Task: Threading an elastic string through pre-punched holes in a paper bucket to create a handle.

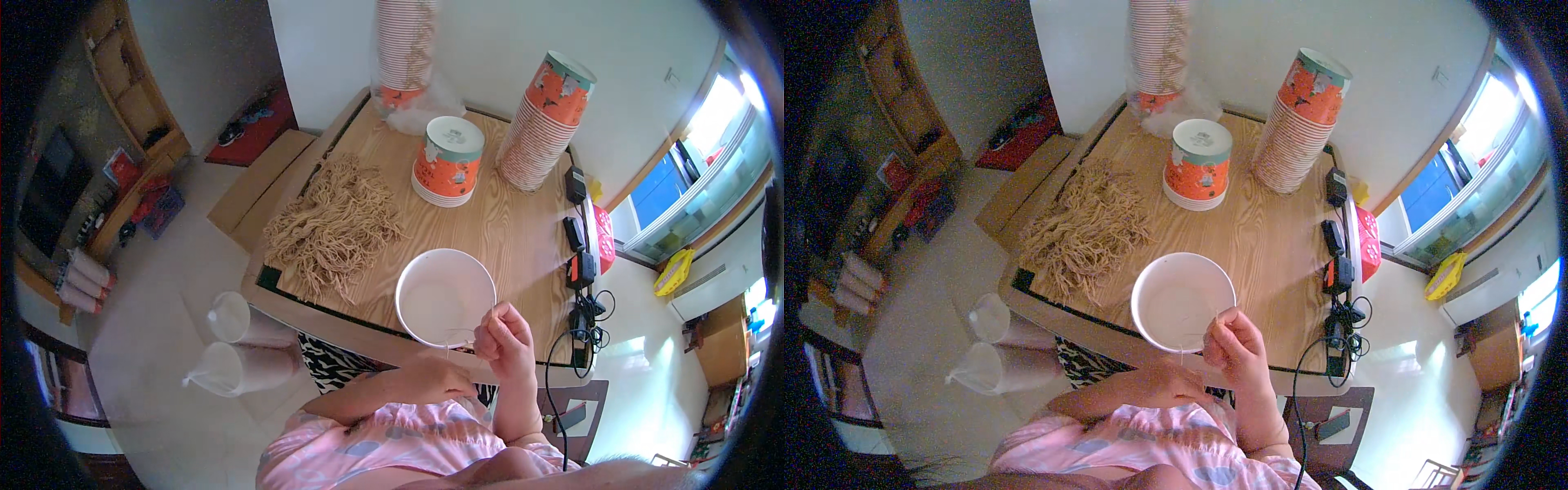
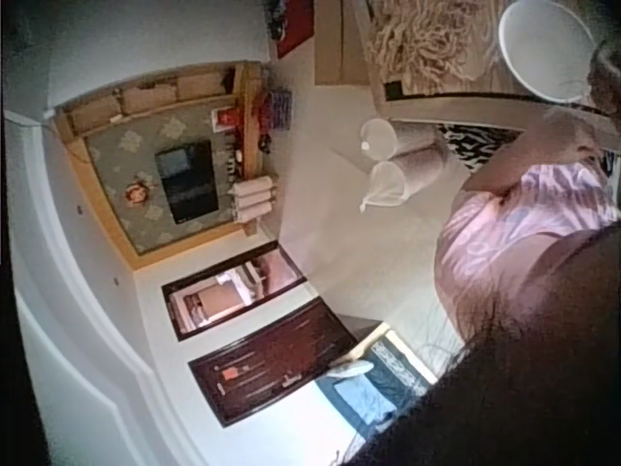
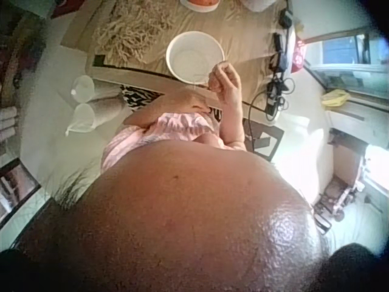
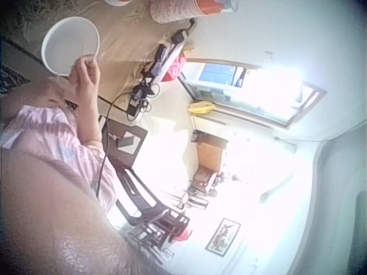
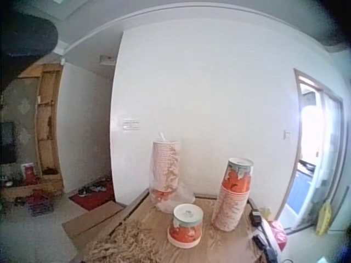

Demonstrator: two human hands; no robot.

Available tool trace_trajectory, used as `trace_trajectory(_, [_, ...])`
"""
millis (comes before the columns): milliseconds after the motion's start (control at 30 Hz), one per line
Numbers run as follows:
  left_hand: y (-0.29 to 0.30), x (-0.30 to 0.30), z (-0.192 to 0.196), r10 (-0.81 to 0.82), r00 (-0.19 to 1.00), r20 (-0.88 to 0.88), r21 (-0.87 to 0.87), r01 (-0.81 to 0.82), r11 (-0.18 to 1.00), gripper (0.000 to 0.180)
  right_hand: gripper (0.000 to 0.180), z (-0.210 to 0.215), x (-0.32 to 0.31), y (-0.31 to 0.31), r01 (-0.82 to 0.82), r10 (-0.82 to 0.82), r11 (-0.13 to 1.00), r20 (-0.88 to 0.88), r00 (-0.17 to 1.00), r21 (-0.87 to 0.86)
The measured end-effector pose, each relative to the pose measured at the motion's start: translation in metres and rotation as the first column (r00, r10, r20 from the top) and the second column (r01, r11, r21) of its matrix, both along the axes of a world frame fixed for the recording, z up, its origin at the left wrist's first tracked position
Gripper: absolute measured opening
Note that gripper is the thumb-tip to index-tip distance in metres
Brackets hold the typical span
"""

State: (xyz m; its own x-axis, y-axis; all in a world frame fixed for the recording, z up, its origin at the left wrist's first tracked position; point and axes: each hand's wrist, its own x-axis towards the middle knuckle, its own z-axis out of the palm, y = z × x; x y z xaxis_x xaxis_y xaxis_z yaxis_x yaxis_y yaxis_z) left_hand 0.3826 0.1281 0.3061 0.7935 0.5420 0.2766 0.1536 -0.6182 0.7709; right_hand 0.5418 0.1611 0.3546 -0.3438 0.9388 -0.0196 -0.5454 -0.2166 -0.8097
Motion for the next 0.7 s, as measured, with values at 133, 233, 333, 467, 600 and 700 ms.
trace_trajectory(133, [0.006,-0.004,0.011,-0.053,0.997,-0.049,-0.092,0.049,0.995,0.013,0.01,0.005,-0.005,-0.003,-0.044,0.043,0.999,-0.019,0.999,-0.022])
trace_trajectory(233, [0.006,-0.005,0.004,-0.017,0.999,-0.03,-0.034,0.016,0.999,0.011,0.008,0.003,-0.009,-0.005,0.059,-0.061,0.998,0.114,0.992,0.021])
trace_trajectory(333, [0.015,-0.018,0.034,0.315,0.893,0.322,-0.124,-0.29,0.949,0.015,0.007,-0.001,-0.004,-0.006,0.093,-0.121,0.99,0.31,0.943,0.103])
trace_trajectory(467, [0.026,-0.025,0.031,0.528,0.739,0.419,-0.392,-0.377,0.839,0.015,0.007,-0.002,-0.004,-0.011,0.016,-0.068,0.99,0.382,0.922,0.138])
trace_trajectory(600, [0.024,-0.017,0.039,0.536,0.724,0.435,-0.44,-0.349,0.828,0.019,0.004,-0.001,-0.009,-0.013,-0.042,-0.018,0.989,0.405,0.914,0.14])
trace_trajectory(700, [0.028,-0.018,0.036,0.536,0.702,0.469,-0.335,-0.42,0.844,0.019,0.004,-0.002,-0.009,-0.015,-0.085,-0.023,0.975,0.478,0.878,0.205])
